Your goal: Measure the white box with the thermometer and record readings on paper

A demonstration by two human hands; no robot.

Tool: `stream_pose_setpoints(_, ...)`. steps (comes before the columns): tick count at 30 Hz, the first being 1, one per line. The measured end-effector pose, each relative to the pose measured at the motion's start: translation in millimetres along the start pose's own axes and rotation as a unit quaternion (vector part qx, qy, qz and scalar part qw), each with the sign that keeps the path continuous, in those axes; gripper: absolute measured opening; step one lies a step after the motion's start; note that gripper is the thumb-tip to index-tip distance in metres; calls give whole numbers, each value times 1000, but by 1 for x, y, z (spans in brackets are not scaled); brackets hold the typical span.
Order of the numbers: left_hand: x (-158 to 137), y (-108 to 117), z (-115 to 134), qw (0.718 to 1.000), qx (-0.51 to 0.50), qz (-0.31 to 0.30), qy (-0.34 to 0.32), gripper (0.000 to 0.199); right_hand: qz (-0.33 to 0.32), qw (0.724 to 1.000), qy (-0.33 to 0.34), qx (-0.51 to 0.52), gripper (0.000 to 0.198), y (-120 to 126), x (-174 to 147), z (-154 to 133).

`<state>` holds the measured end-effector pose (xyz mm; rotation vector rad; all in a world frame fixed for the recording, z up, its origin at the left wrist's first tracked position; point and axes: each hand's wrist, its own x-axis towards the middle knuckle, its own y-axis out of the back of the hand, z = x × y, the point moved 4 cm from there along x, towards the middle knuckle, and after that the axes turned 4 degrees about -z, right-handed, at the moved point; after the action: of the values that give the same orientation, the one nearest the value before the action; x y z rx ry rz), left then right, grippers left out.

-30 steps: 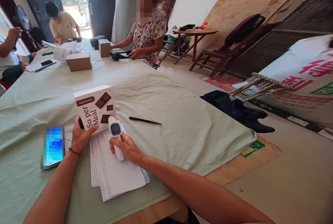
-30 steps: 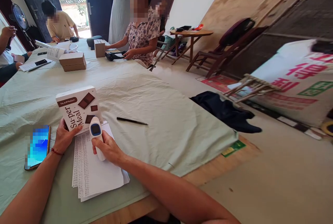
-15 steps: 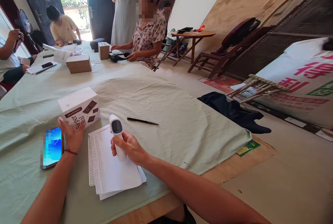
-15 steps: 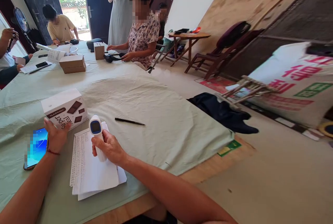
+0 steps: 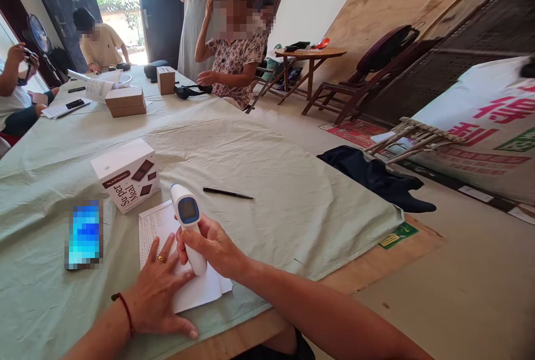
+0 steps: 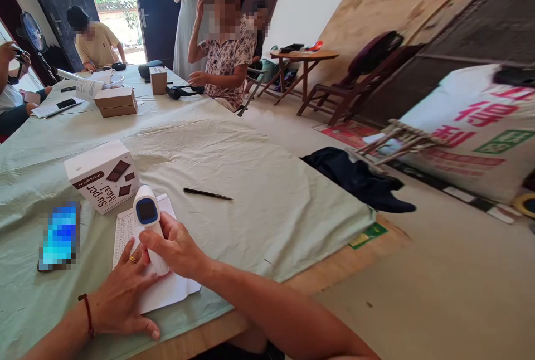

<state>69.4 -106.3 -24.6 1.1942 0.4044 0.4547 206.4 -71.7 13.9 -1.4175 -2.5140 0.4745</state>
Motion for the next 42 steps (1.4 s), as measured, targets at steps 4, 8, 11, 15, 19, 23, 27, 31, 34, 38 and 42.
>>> stream_pose_setpoints(4,0,-6,-2,1000,18,2,20,84,-26,999,24,-6,56,-10,-13,-7)
stream_pose_setpoints(8,-2,-8,1,999,46,3,24,79,-38,996,63,-39,48,-10,-19,-10)
stream_pose_setpoints(11,-2,-7,2,998,55,2,28,75,-24,994,73,-73,45,5,-13,-12)
stream_pose_setpoints(15,-1,-6,4,998,53,-2,42,70,81,935,42,-342,32,44,4,-20)
stream_pose_setpoints(19,-4,-8,8,997,65,1,52,67,124,749,-88,-645,33,74,15,-20)
stream_pose_setpoints(23,-7,-11,11,994,88,33,60,65,77,672,-164,-719,36,75,16,-10)
stream_pose_setpoints(27,-7,-15,12,993,93,45,62,65,55,648,-188,-736,37,73,14,-12)
stream_pose_setpoints(31,-6,-17,11,991,99,59,62,64,70,646,-174,-740,32,94,10,-30)
stream_pose_setpoints(34,-6,-18,11,992,98,56,63,64,151,578,-194,-778,29,124,6,-43)
stream_pose_setpoints(38,-5,-17,12,993,81,32,73,65,177,533,-263,-785,29,150,5,-40)
stream_pose_setpoints(42,-4,-16,14,995,62,24,79,64,150,534,-288,-780,26,153,9,-32)
